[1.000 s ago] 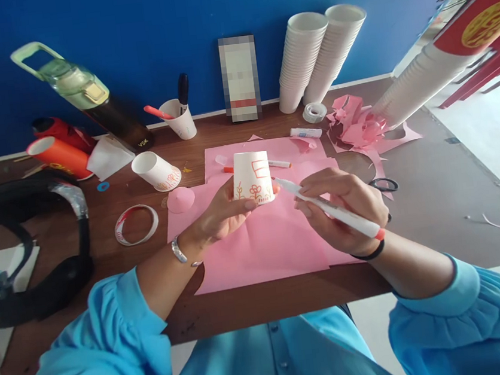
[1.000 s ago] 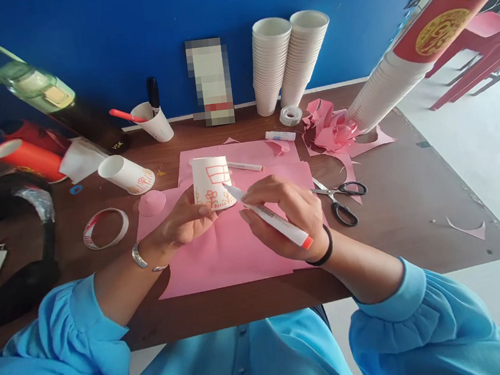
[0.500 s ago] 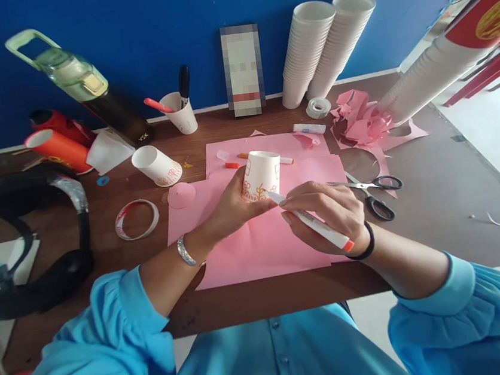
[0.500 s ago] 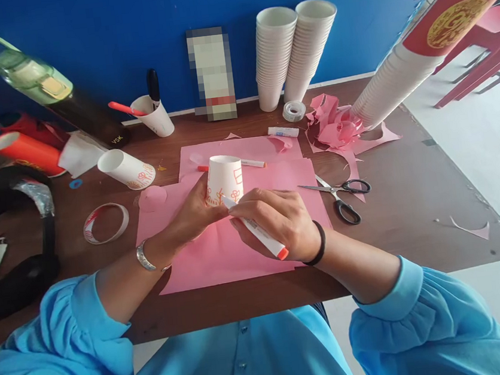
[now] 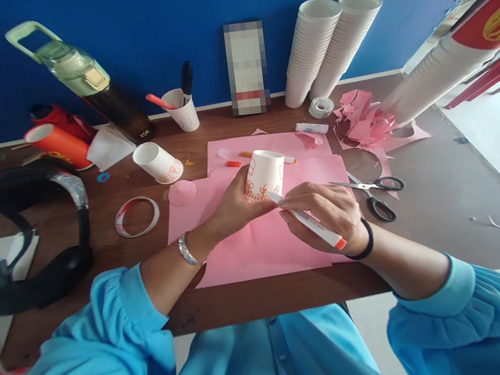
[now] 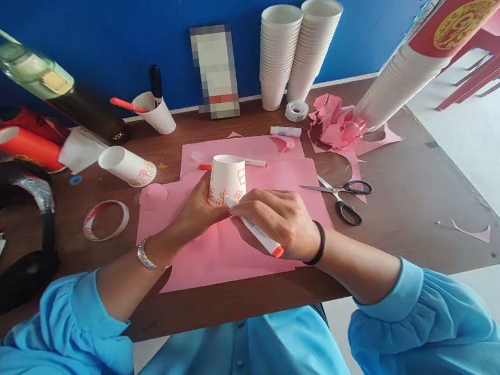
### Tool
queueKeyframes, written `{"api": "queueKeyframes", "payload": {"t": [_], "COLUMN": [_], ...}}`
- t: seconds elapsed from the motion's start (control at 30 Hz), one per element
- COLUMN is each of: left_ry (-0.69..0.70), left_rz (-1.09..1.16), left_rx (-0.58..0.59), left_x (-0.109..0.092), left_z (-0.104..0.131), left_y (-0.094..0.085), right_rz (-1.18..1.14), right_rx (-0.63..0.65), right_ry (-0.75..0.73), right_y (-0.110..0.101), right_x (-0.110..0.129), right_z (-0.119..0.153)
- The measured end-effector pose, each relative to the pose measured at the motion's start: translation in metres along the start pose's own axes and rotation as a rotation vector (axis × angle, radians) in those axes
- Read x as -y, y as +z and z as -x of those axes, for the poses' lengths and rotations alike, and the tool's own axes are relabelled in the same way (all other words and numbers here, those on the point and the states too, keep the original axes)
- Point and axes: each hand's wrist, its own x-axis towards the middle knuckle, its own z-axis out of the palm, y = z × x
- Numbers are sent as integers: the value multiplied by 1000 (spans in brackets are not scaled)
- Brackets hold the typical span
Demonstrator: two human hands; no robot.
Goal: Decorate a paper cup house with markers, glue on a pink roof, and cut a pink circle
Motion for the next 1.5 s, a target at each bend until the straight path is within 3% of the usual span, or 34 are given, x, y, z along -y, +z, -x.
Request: {"api": "queueKeyframes", "payload": {"t": [1.07,1.5], "left_ry": [3,21], "left_rz": [-19,-9], "left_rx": [1,35], "left_x": [-9,-10], "left_z": [1,2], "left_y": [3,0], "right_rz": [11,28], "right_rx": [4,-65], "right_ry": [34,54], "right_y": [-2,-5], "right_x": [-1,0], "right_z": [0,-1]}}
